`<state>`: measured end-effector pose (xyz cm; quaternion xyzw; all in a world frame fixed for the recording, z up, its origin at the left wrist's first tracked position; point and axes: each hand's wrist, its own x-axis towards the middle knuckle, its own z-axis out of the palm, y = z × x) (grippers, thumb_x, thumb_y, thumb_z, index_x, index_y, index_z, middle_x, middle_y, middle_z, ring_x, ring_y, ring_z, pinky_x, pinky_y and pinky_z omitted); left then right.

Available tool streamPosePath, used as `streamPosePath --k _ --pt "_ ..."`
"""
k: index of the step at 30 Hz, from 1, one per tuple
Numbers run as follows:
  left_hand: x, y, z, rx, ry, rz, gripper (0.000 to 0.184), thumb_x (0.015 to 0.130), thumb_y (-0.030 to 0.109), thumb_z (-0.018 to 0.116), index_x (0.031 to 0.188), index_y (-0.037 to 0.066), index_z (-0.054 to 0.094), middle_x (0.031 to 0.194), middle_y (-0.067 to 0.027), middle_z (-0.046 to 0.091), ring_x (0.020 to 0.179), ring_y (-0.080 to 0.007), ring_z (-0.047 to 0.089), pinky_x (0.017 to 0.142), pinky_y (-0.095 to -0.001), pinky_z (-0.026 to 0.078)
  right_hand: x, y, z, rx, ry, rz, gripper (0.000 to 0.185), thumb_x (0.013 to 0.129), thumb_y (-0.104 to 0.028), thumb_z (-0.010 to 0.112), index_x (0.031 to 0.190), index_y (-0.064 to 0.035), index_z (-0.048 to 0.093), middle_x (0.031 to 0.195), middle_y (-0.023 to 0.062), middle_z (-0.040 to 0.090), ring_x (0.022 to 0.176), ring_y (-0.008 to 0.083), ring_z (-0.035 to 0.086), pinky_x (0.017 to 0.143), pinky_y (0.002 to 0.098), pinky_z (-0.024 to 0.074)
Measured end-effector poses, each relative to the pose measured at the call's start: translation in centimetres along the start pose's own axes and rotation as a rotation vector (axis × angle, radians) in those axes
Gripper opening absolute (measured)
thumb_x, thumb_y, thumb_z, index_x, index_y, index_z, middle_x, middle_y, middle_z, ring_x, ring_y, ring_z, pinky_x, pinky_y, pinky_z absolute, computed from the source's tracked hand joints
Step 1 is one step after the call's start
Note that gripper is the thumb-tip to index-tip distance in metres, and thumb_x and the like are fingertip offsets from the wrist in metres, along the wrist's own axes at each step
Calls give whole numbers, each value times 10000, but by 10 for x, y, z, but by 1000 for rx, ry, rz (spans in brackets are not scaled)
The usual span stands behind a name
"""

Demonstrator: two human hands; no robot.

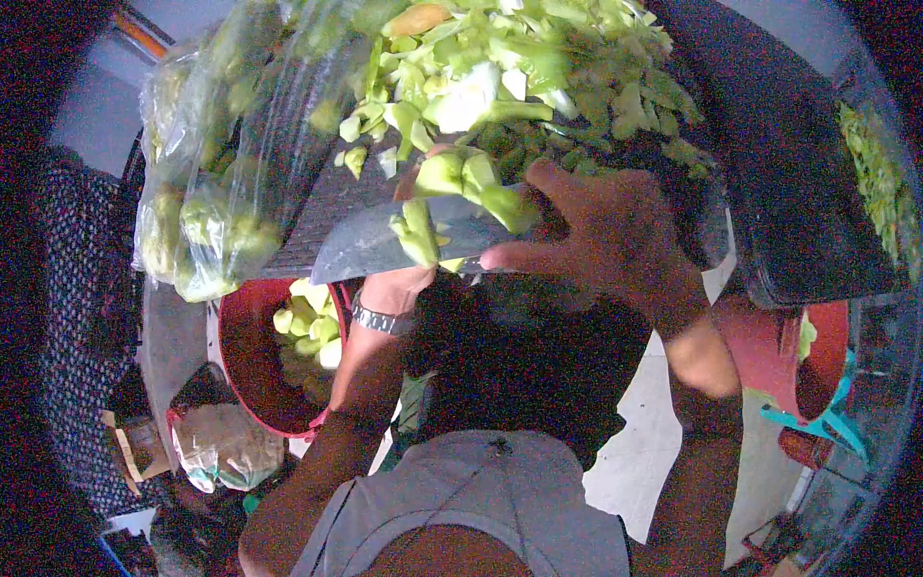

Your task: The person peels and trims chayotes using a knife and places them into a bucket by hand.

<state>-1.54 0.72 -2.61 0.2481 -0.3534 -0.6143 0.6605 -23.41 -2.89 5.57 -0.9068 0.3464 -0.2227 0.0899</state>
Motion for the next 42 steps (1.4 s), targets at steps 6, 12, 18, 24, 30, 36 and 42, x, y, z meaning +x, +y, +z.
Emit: streamPosePath --k 6,12,18,24,30,36,42 --pt "-1 35 21 543 -37 -16 742 560 25 933 1215 28 585 1079 -25 664 987 -116 632 878 -291 535 17 73 12 55 118 364 510 776 -453 815 1000 -32 634 705 174 638 620 327 662 603 430 502" --pt "7 24 7 784 -4 142 685 574 110 936 1162 27 594 1065 -34 666 961 -133 645 854 -310 541 0 6 1 340 -34 313 507 778 -445 803 1008 -25 637 660 174 605 571 273 613 584 385 482" --pt "7 28 -3 986 -126 360 744 537 281 980 1155 56 631 1085 -70 706 922 -196 708 829 -339 563 1 5 -6 142 -189 165 616 822 -564 750 1092 -14 680 742 203 694 698 378 711 648 469 538" --pt "2 46 14 979 -55 111 768 526 191 986 1169 43 591 1084 -54 675 983 -138 642 897 -312 524 11 68 10 136 0 346 467 998 -456 586 904 -1 633 666 117 530 632 200 521 647 371 440" --pt "0 57 12 81 -12 40 782 706 -34 798 1405 30 453 1267 -135 597 1142 -251 625 1018 -381 523 6 70 8 170 -41 508 597 979 -579 532 1066 -14 705 974 233 691 991 424 662 901 469 485" --pt "-3 53 -3 -10 -134 -165 873 608 60 849 1373 -31 438 1169 -211 626 900 -331 703 746 -401 638 4 40 1 346 -101 567 553 951 -544 606 1094 -13 665 924 218 694 912 438 671 836 479 510" --pt "2 40 10 972 -56 465 681 581 212 924 1176 35 643 1131 -89 685 1043 -214 663 917 -329 534 -6 -4 -8 252 -3 143 614 805 -560 777 1069 -25 633 759 177 674 673 379 685 596 458 519"
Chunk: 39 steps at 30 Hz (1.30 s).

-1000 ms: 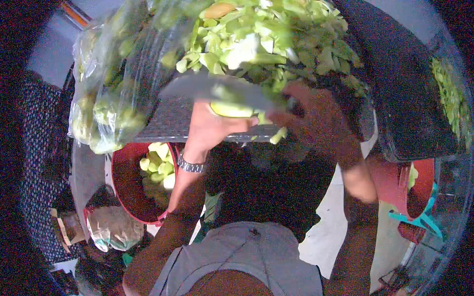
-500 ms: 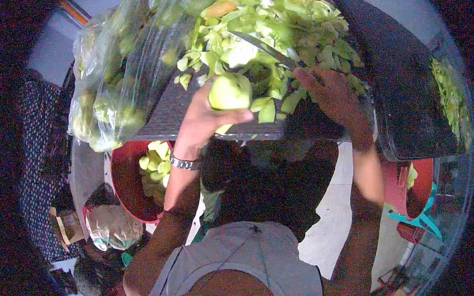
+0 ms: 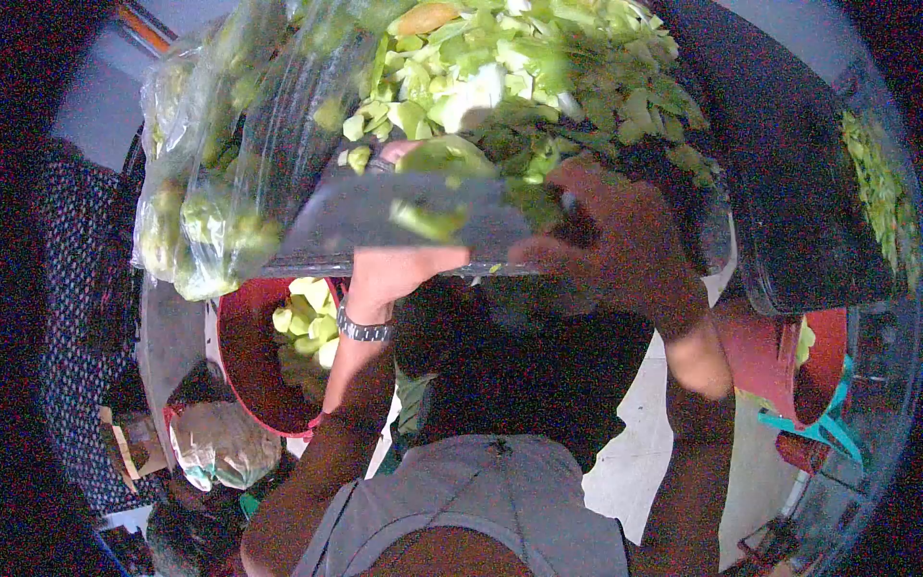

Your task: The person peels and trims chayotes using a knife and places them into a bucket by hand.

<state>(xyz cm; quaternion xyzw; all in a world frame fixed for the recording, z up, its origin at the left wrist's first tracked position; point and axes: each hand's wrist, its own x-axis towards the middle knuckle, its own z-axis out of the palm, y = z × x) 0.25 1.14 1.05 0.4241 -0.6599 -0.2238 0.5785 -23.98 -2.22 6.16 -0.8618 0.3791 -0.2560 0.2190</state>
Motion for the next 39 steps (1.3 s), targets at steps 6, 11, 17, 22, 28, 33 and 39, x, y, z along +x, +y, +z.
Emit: streamPosePath --k 6,11,17,22,28,33,39 --pt "2 5 -3 -37 -69 8 704 652 314 924 1237 74 615 1137 -72 710 1000 -191 698 895 -322 544 -1 -2 -4 -112 -27 -151 745 739 -674 783 1096 -45 603 574 52 532 489 146 519 484 314 406" --pt "2 11 -1 -159 -66 -237 462 825 178 781 1233 34 617 1181 -97 660 1078 -182 635 960 -324 497 1 -15 -9 -128 -41 -174 710 701 -648 813 1050 -57 630 666 113 635 600 303 648 553 408 502" --pt "0 -5 -8 -26 -78 -31 733 591 189 924 1237 89 592 1079 -88 724 990 -186 693 882 -324 538 8 9 -10 -200 -1 -92 629 728 -563 830 1053 -58 643 667 131 633 602 303 661 565 388 491" --pt "-1 6 -12 -97 -45 -147 780 536 89 910 1234 50 563 1110 -76 682 1018 -177 666 899 -320 528 19 102 -9 -352 140 128 462 901 -495 692 1101 -79 664 767 159 658 705 328 658 642 421 509" --pt "13 3 -17 -818 89 -529 620 854 73 764 1379 -8 445 1241 -123 608 1107 -215 632 991 -331 516 14 104 -15 -325 56 78 281 1024 -268 554 1252 -127 639 928 168 653 848 374 662 761 458 522" --pt "10 -11 -15 -1204 -180 -581 686 775 25 739 1388 -9 433 1191 -198 620 924 -308 702 661 -419 644 13 98 -6 -150 -25 206 382 1013 -369 570 1216 -50 628 965 194 695 939 375 678 855 434 518" --pt "-7 -22 23 -248 -43 -270 819 609 103 915 1307 29 494 1167 -79 610 1102 -177 602 964 -332 504 -2 13 5 -36 -55 203 600 840 -600 718 1076 -54 647 753 152 700 708 363 709 677 429 562"
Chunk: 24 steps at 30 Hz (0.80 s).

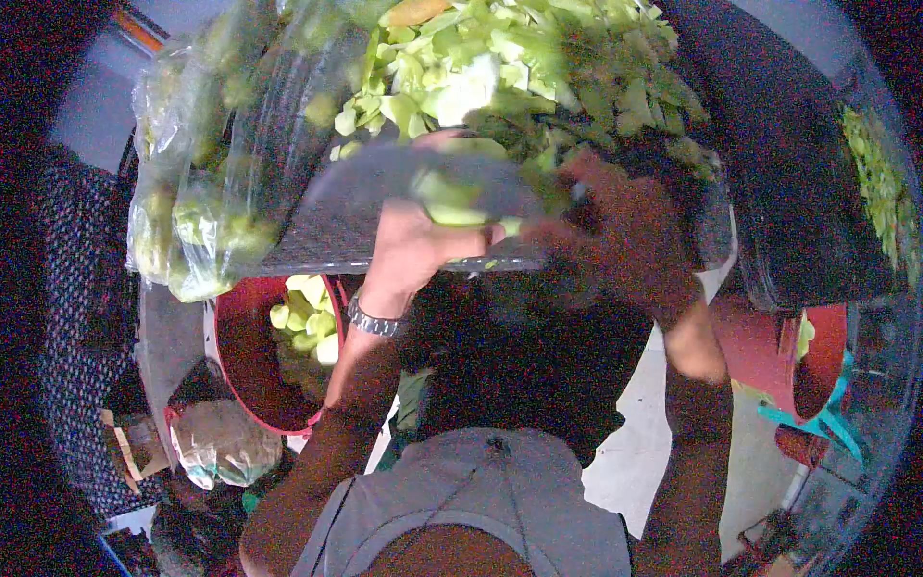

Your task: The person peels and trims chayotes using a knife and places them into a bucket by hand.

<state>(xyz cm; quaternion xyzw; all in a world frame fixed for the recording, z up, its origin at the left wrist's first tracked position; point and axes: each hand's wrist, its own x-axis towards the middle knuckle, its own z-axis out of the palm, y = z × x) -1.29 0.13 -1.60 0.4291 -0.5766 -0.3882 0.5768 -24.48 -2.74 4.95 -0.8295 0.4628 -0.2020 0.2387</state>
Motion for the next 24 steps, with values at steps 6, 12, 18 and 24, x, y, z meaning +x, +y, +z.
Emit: streamPosePath --k 6,12,18,24 --pt "0 10 1 199 13 175 832 589 89 924 1290 10 482 1205 -108 603 1101 -196 612 955 -341 513 2 -6 9 -94 82 -237 611 699 -522 848 1061 -73 645 636 121 629 545 267 636 560 389 491" --pt "-3 14 3 -31 78 -90 807 576 -3 858 1282 12 467 1095 -74 637 1000 -162 635 902 -315 532 10 12 10 -91 83 -86 540 741 -471 830 1081 -88 658 655 119 640 624 310 675 584 415 503" --pt "-8 31 -5 -198 128 -223 728 619 15 877 1235 11 488 1041 -83 652 903 -212 674 801 -349 572 32 102 1 -375 295 -11 439 876 -449 724 1116 -87 656 857 174 700 839 383 690 719 463 540" --pt "8 28 -24 -1029 87 -566 458 954 329 635 1243 -15 544 1054 -157 667 821 -339 692 712 -453 595 26 53 -37 109 302 -101 461 976 -521 569 1118 -84 617 696 108 595 655 293 612 597 393 502"
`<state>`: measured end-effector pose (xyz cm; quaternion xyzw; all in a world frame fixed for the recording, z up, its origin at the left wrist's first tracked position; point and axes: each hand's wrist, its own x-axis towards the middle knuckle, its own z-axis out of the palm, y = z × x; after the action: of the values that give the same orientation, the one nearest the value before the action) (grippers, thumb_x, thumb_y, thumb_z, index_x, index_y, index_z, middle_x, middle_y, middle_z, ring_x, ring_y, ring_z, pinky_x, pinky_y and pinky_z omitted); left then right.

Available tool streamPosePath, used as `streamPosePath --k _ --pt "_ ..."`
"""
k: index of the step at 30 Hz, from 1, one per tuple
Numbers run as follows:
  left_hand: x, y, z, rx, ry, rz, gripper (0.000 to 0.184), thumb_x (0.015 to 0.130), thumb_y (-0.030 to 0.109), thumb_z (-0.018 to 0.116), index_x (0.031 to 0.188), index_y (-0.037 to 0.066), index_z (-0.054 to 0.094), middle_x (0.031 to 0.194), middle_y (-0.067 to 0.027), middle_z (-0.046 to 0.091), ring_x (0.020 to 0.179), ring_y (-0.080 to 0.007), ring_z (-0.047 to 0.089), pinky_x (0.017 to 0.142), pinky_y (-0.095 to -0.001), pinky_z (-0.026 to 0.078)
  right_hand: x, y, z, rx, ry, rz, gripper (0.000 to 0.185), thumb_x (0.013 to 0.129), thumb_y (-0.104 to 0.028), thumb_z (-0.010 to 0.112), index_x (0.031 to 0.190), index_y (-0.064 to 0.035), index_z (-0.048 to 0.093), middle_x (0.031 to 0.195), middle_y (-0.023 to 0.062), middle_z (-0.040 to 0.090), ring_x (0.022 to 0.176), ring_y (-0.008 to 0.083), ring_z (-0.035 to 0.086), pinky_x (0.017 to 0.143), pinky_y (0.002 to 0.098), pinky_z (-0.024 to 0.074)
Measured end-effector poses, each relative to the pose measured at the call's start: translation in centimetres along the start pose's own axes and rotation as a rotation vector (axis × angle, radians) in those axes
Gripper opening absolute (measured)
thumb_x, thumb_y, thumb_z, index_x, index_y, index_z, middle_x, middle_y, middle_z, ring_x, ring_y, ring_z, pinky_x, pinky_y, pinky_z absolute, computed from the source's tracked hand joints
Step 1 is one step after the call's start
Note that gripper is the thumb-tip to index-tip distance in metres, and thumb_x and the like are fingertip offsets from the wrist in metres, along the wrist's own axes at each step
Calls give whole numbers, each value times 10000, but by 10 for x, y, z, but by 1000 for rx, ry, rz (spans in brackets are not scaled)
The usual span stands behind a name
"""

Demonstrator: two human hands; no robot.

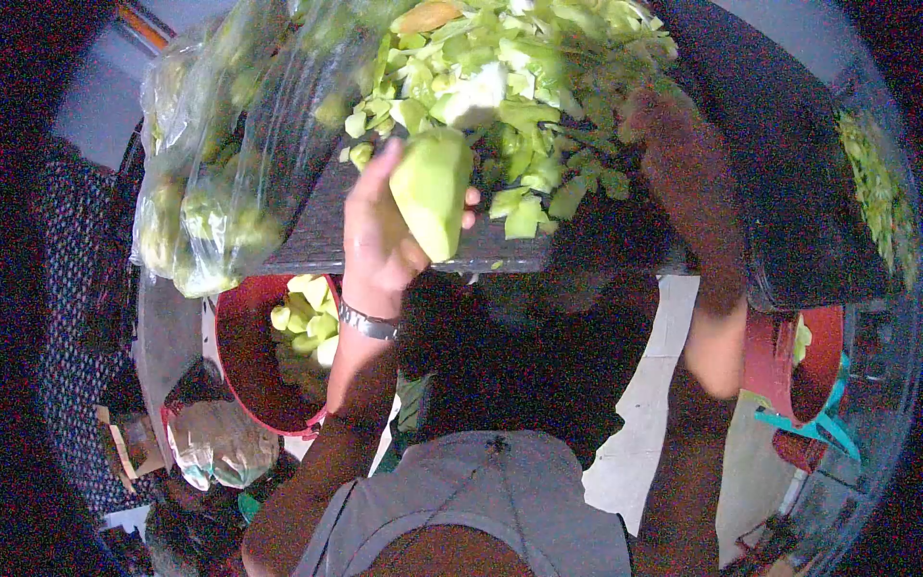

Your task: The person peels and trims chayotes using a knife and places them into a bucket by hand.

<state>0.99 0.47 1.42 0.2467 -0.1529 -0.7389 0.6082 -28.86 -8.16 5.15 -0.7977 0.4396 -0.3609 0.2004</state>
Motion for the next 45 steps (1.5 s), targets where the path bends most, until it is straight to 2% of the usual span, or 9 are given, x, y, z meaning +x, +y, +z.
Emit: streamPosePath --k 4,7,12,20,23,28,35,39,45 --pt "4 -1 -3 -342 -49 68 541 963 457 547 1281 21 585 1169 -179 668 1027 -359 651 915 -509 523 1 -44 14 985 -39 523 623 972 -697 438 1018 -109 638 530 -19 410 417 111 410 388 270 328" --pt "2 -2 -10 -376 -21 151 504 912 386 614 1279 42 591 1240 -173 648 1157 -364 605 1052 -535 448 6 -51 63 897 -239 954 750 921 -809 376 943 -109 644 483 -67 339 356 56 302 340 233 234" --pt "3 -4 1 -509 -67 358 517 892 341 641 1298 33 559 1300 -142 618 1212 -310 577 1126 -501 378 -32 -66 97 998 -325 917 790 867 -857 409 897 -99 628 459 -68 353 330 69 320 322 251 265" --pt "5 -42 -5 -490 -6 65 390 958 296 535 1201 5 624 1155 -136 689 1080 -320 644 998 -454 485 -33 -80 121 809 -127 646 426 949 -497 662 950 -73 618 556 -32 467 422 116 461 406 302 387" --pt "6 -41 -9 -509 -85 -54 416 976 297 502 1257 4 596 1214 -145 674 1129 -323 633 1044 -518 457 -37 -62 140 366 210 343 452 963 -485 644 1007 -35 633 668 20 567 576 169 571 541 357 484" --pt "2 -21 5 -324 -155 -13 423 1013 295 482 1313 7 557 1255 -160 660 1178 -336 626 1076 -554 448 -51 -86 92 510 52 596 432 1003 -431 585 1103 -12 622 809 94 649 769 203 645 681 370 509" --pt "13 -29 13 -290 45 152 338 1003 315 519 1170 47 641 1060 -110 711 973 -279 683 903 -435 543 -92 -102 90 392 -211 326 514 1071 -356 405 1439 1 429 623 81 593 574 202 617 567 367 503" --pt "18 -40 16 -372 141 215 317 1005 271 473 1175 54 631 1066 -107 699 966 -282 671 881 -434 545 -104 -99 119 666 -76 225 761 1058 -578 325 1499 42 355 537 8 503 447 89 450 463 257 381" --pt "18 -42 10 -232 153 215 335 1031 242 425 1252 54 591 1078 -106 679 982 -270 660 887 -419 549 -103 -88 116 554 -137 171 776 1072 -534 332 1522 96 278 540 32 516 454 98 454 455 267 374"
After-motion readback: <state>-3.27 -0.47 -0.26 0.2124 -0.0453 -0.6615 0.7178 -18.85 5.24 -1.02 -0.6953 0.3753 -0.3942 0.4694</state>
